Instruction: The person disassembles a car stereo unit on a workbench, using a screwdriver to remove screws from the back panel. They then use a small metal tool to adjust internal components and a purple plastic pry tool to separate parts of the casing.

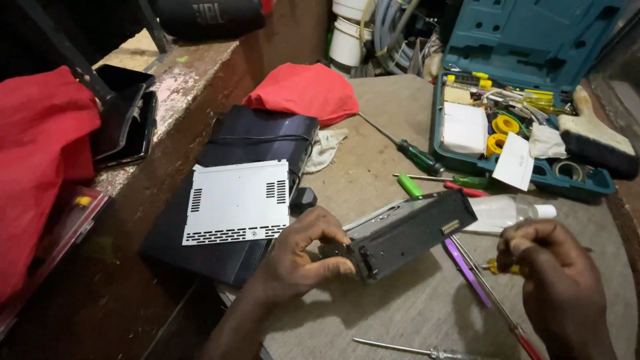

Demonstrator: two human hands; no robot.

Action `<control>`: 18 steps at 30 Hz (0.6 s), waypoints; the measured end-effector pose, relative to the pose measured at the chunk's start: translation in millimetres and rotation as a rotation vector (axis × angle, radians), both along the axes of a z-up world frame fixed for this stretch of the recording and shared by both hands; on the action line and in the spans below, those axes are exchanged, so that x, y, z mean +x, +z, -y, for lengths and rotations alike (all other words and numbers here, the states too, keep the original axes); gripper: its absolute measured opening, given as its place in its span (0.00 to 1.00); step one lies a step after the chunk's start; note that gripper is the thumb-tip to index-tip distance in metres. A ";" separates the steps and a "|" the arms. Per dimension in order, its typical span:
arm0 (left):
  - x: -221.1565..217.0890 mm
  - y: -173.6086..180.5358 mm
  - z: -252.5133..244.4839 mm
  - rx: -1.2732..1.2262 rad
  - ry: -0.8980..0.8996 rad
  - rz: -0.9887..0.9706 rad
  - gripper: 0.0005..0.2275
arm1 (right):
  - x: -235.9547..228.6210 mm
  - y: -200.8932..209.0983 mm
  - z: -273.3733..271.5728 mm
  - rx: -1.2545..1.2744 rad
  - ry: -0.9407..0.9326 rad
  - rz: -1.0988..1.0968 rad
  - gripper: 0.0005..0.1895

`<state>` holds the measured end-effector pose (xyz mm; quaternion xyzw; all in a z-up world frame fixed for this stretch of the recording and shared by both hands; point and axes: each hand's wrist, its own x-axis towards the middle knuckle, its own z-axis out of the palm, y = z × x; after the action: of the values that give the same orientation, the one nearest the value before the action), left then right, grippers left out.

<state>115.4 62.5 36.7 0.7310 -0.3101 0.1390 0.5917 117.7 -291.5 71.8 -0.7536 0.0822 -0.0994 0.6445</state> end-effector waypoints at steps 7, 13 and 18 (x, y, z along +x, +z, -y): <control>8.2 2.8 1.7 -0.041 0.014 -0.022 0.09 | -8.1 -12.3 -22.9 0.191 0.003 -0.112 0.06; 7.0 -0.5 1.8 -0.075 0.032 -0.071 0.10 | -7.3 -27.0 -33.4 0.267 0.155 -0.003 0.05; 7.1 -2.6 2.2 -0.086 0.042 -0.104 0.10 | -7.3 -15.6 -46.3 0.217 0.209 -0.036 0.08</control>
<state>122.5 60.3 34.1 0.7176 -0.2571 0.1264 0.6348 110.4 -245.2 56.2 -0.6856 0.0250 -0.0089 0.7275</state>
